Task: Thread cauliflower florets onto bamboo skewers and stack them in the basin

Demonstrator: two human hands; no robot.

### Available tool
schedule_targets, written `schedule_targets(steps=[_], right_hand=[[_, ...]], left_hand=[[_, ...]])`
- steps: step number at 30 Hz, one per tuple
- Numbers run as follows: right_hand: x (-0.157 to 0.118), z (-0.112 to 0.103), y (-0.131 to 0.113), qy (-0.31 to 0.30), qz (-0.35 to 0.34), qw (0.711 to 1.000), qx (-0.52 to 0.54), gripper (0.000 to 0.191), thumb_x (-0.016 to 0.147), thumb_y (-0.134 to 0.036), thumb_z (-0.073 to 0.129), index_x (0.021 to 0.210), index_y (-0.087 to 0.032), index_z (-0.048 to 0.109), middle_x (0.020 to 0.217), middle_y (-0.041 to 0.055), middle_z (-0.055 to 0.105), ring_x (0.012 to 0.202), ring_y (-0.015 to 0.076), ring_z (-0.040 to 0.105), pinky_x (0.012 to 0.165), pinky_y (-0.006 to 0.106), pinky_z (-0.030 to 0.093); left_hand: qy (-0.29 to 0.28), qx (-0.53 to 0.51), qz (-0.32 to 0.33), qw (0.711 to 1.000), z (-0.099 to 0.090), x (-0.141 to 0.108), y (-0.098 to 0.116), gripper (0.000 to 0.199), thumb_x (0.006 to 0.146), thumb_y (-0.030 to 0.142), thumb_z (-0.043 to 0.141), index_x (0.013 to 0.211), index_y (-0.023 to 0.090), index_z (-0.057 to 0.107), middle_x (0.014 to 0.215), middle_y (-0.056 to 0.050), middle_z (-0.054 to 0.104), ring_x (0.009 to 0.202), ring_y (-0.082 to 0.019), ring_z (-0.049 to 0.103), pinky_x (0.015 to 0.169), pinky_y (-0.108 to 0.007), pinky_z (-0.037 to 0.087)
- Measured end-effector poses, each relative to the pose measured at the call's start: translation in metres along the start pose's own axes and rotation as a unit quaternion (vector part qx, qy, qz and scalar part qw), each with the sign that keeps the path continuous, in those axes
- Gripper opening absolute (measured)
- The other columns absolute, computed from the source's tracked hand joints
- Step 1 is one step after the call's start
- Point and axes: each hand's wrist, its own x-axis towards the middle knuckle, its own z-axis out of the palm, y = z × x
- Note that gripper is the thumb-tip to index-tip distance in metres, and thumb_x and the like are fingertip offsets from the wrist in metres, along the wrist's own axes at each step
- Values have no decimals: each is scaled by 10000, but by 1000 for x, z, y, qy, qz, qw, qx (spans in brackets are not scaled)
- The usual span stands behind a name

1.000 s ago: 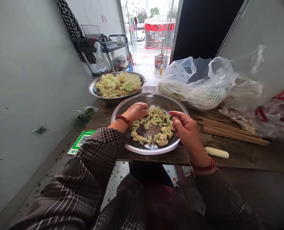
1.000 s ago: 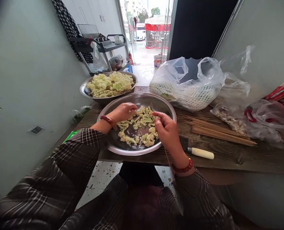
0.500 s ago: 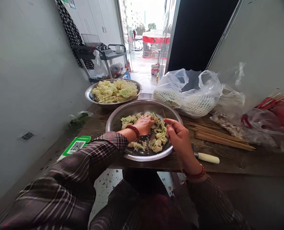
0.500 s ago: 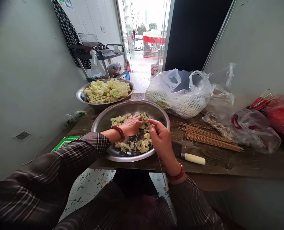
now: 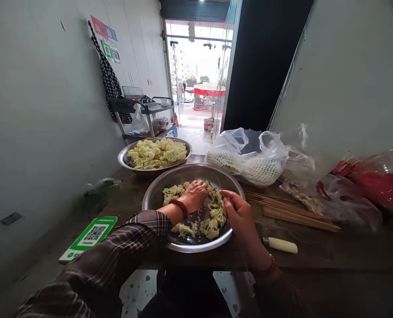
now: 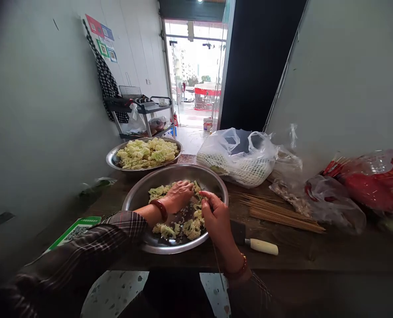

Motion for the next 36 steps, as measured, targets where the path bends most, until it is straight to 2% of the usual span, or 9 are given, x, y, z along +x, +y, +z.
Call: schedule_targets(steps=[4, 5, 7, 11, 13, 15, 21, 24, 36], right_hand=[[-1, -1, 2, 8, 0, 1000, -18, 420, 881, -414, 559, 1160, -140, 710, 606, -49, 489, 519, 118, 394, 497, 253, 311], [-1, -2, 3, 7, 1, 1000, -17, 426, 884, -415, 559, 1174, -140, 706, 607, -51, 488, 515, 117, 386, 493, 251, 304], [0, -2, 7, 2, 4, 1000, -9, 440, 892, -422, 554, 1197, -139, 696, 609, -54, 485, 509, 113, 373, 487, 250, 296], [1, -2, 7, -4, 0, 1000, -9, 433, 888, -426, 561, 1168, -129, 706, 605, -53, 480, 519, 115, 382, 503, 253, 311], [2, -2, 2, -14, -4, 1000, -13, 425, 875, -421, 572, 1139, -121, 717, 590, -54, 470, 516, 115, 381, 501, 253, 306], [2, -1, -6, -27, -9, 999, -19, 421, 869, -418, 574, 1126, -123, 727, 573, -57, 460, 500, 112, 374, 487, 252, 298], [7, 14, -23, -94, -79, 987, -106, 394, 876, -393, 565, 1102, -152, 780, 562, -21, 549, 524, 132, 465, 524, 261, 392], [13, 21, -16, -80, -91, 983, -136, 400, 869, -384, 560, 1091, -141, 788, 626, 22, 644, 586, 161, 550, 561, 277, 438], [14, 16, -3, -54, -59, 989, -123, 418, 914, -400, 556, 1199, -171, 756, 1054, 98, 791, 880, 245, 714, 755, 350, 546]], left_hand=[[70, -151, -141, 976, -14, 3, -12, 154, 856, 141, 518, 825, 172, 666, 821, -66, 656, 731, -175, 567, 661, -292, 396], [103, -231, -175, 951, -18, 3, -15, 121, 834, 133, 535, 777, 170, 635, 732, -33, 618, 667, -149, 530, 629, -273, 377], [143, -424, -207, 870, -29, 3, -20, 78, 788, 107, 556, 742, 165, 581, 645, 12, 557, 581, -107, 471, 571, -239, 351], [186, -689, -227, 663, -50, -2, -18, 133, 741, 119, 632, 839, 165, 553, 639, 40, 567, 494, -68, 456, 488, -202, 340], [200, -749, -213, 594, -56, -4, -13, 231, 716, 116, 677, 918, 160, 573, 650, 40, 587, 499, -73, 502, 496, -202, 403], [197, -784, -194, 556, -59, -8, -9, 281, 705, 109, 706, 961, 144, 596, 689, 17, 633, 540, -90, 570, 545, -226, 490], [199, -827, -175, 496, -49, -18, -8, 233, 726, 87, 723, 921, 115, 599, 806, -57, 718, 659, -131, 682, 715, -293, 590], [198, -841, -165, 476, -46, -22, -10, 225, 758, 114, 724, 929, 126, 579, 793, -60, 718, 675, -154, 704, 749, -327, 595], [175, -832, -155, 503, -48, -27, -3, 273, 782, 226, 788, 947, 114, 601, 828, -62, 717, 728, -141, 704, 763, -299, 576]])
